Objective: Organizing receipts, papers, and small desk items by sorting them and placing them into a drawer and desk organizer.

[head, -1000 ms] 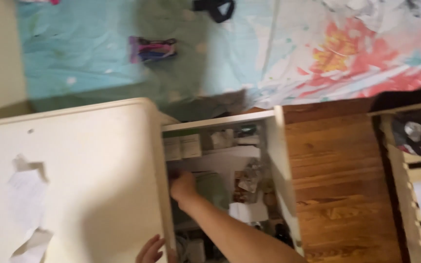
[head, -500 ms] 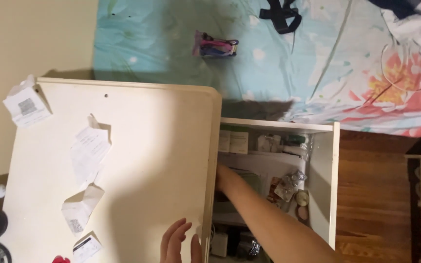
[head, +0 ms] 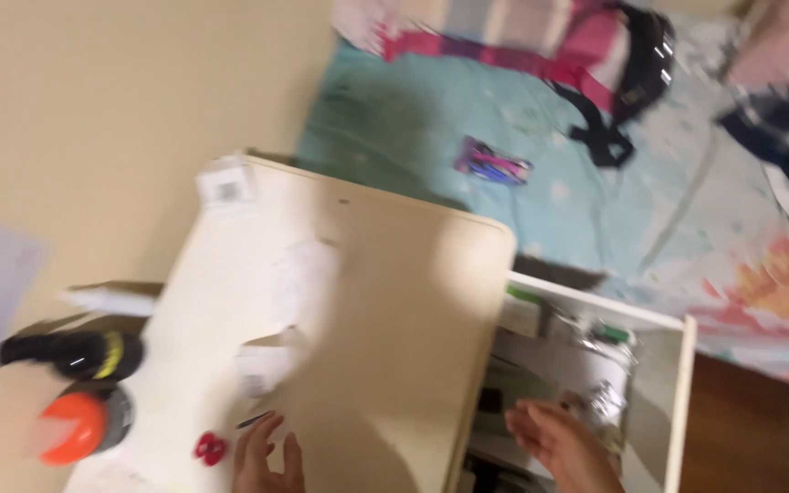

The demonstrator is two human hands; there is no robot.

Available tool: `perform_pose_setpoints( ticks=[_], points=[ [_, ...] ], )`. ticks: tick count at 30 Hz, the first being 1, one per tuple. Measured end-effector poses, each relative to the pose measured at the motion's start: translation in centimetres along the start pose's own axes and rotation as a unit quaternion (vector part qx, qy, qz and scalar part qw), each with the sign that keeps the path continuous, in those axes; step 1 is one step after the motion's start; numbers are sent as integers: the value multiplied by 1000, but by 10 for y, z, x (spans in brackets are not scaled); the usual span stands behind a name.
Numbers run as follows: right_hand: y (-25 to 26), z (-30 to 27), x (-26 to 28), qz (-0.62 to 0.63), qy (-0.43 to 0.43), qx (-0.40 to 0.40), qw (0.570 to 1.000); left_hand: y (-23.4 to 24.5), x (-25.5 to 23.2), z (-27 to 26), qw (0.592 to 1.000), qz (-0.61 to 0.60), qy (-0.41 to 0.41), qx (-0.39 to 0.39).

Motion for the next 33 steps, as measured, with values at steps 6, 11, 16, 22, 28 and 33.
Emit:
perform_pose_setpoints(
  ticks=[6,11,16,22,28,33],
  points=[
    [-156,-100,-13,-199,27,40,979,64,126,7,996,58,44,-58],
    [-295,-130,-54,-355,97,126,921,84,170,34,992,101,74,34],
    [-402,-143,-126,-617,233,134,740,89,175,42,974,30,154,164],
    [-425,-73,-245,-836,190,78,510,50,255,-14,998,48,18,24],
    [-378,31,-293,-791,259,189,521,35,309,-45,999,30,34,-21],
    [-435,-13,-245,-760,256,126,584,32,315,-42,999,-11,16,-44]
  ],
)
Point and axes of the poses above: each hand's wrist, its own z-axis towards the middle knuckle, its own y-axis out of the back of the hand, x = y × z, the point moved 9 cm from there along z, towards the middle knuckle, and after that the axes turned 7 degrees about -y, right-handed, at the moved point
